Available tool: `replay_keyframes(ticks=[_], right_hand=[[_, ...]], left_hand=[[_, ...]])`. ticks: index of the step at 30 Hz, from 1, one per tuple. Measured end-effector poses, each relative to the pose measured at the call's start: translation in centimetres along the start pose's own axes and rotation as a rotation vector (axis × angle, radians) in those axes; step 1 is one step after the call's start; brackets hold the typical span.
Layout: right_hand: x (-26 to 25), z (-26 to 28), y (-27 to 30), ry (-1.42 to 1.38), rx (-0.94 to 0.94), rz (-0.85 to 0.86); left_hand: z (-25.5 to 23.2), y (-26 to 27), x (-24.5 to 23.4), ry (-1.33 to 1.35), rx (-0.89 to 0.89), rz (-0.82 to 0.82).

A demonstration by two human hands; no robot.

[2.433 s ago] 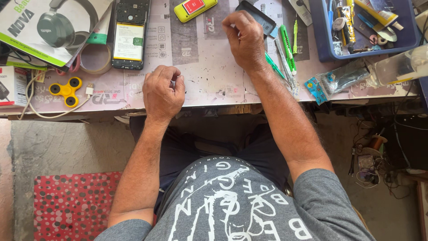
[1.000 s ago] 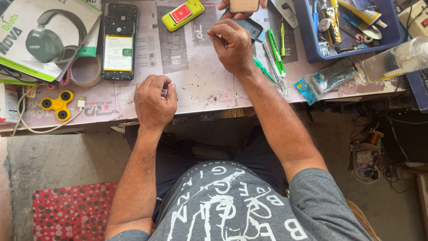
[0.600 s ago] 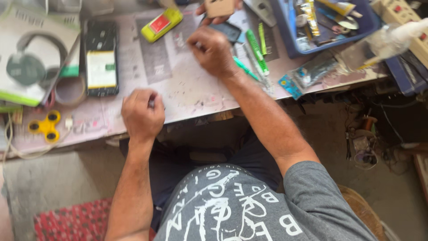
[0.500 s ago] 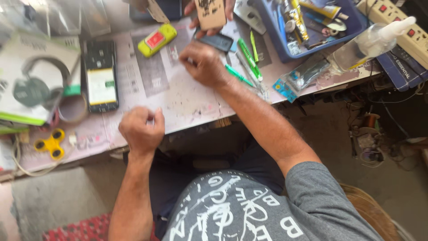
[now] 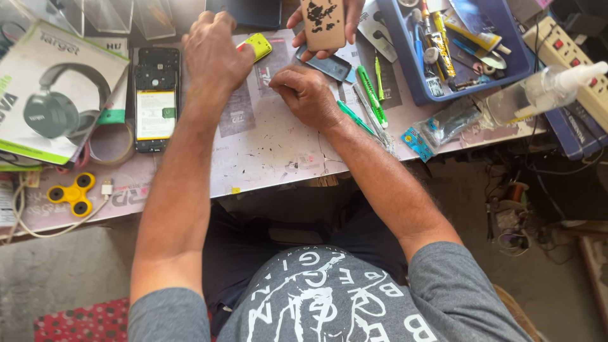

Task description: The person manipulates a light blue portable power bank, using a green screwdriver to pry open a port cover and remove a small black component. They then handle a yellow device and a black phone case, placing items on the cluttered workbench.

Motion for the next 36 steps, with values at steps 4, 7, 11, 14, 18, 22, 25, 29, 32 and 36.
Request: replay_keyframes(ticks=[4,7,11,14,18,22,25,29,32,36], right_hand=[[0.2,-0.4,-0.2,0.013,0.014,0.008],[0.5,-0.6,-0.2,0.024,0.1,0.032],[0.3,-0.1,-0.5,0.029,0.045,0.037],[0.3,-0.1,-0.6,0.023,0.054,0.036],[0.5,-0.7,-0.1,0.023,0.081,0.057],[0.4,-0.8,-0.5,0.046,0.035,0.058],[0.5,-0.6,-0.2,0.046,0.073,0.067],[0.5,-0.6,-0.2,0.048,0.126,0.074],[0.5,-0.6,-0.3,0.034,0.134,0.092],[0.5,-0.6,-0.2,0.051,0.14,0.092]], left_hand=[[0.7,0.4,2.5,-0.015,-0.085,0.09],[1.5,1.4,3.9,-0.05,-0.059,0.072],[2.6,1.1,4.2,-0.018,-0.012,0.039],[3.1,0.7,4.1,0.002,0.01,0.072],[3.1,1.1,4.3,-0.012,0.051,0.101],[2.6,0.9,3.9,0.04,0.019,0.149],[2.3,1.2,3.6,0.056,0.018,0.15],[2.2,1.0,3.6,0.057,-0.001,0.16],[2.2,1.0,3.7,0.064,-0.025,0.172],[2.2,1.1,3.8,0.068,-0.026,0.165]])
Point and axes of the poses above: each hand's wrist, its own y-axis away from the middle knuckle, its own x-axis out of the palm, z = x × y, the point moved 2 cm from there along -y, towards the middle knuckle, and after that the axes turned 5 degrees about x, right-handed, at the moved point
